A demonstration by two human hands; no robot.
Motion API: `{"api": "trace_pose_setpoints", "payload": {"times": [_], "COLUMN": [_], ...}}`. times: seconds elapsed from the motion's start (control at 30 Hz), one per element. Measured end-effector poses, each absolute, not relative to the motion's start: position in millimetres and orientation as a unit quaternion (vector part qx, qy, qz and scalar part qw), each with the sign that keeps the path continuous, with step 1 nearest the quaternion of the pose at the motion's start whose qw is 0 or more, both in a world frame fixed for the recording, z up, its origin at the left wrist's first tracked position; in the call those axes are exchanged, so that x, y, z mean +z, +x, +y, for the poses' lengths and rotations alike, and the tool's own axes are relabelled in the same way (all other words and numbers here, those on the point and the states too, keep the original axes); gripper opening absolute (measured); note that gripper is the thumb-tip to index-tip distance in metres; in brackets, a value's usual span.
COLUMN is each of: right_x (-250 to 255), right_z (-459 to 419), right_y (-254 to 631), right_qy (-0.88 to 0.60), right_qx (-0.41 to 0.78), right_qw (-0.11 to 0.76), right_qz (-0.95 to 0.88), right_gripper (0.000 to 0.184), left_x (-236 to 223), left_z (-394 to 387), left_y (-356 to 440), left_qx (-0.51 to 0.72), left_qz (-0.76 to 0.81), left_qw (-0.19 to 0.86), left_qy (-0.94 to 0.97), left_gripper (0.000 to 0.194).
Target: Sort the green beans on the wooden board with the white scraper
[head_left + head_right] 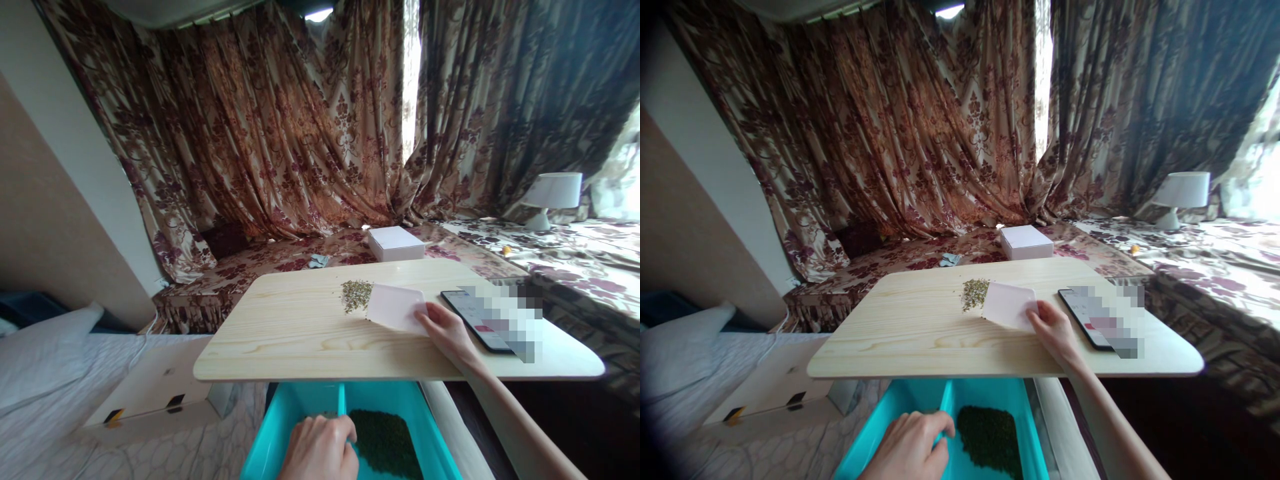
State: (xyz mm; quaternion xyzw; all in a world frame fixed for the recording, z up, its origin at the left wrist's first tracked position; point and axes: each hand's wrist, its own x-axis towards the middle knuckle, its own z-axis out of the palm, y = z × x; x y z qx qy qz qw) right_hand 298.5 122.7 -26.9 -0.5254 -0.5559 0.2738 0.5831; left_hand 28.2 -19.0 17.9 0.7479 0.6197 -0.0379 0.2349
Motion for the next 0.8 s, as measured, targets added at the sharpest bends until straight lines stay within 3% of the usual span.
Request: {"api": "trace_pose_setpoints", "payload": {"times": [0.43, 0.8], "right_x": [-23.7, -10.9], "right_z": [120.7, 110.8], "right_y": [292.9, 283.5], "right_qy": [-0.526, -0.504], "right_qx": [0.293, 0.372], "right_qw": [0.559, 0.471], "right_qz": [-0.570, -0.622], "right_gripper": [0.021, 0.043], "left_x": [19.2, 13.5], "left_z": [-20.8, -20.5], "left_y": [27.1, 18.0], "left_qx": [-0.028, -0.013], "left_qz": [0.621, 0.628], "left_qw": [0.242, 0.239], "left_qy": [0.745, 0.740], "left_gripper": [0.040, 0.040]}}
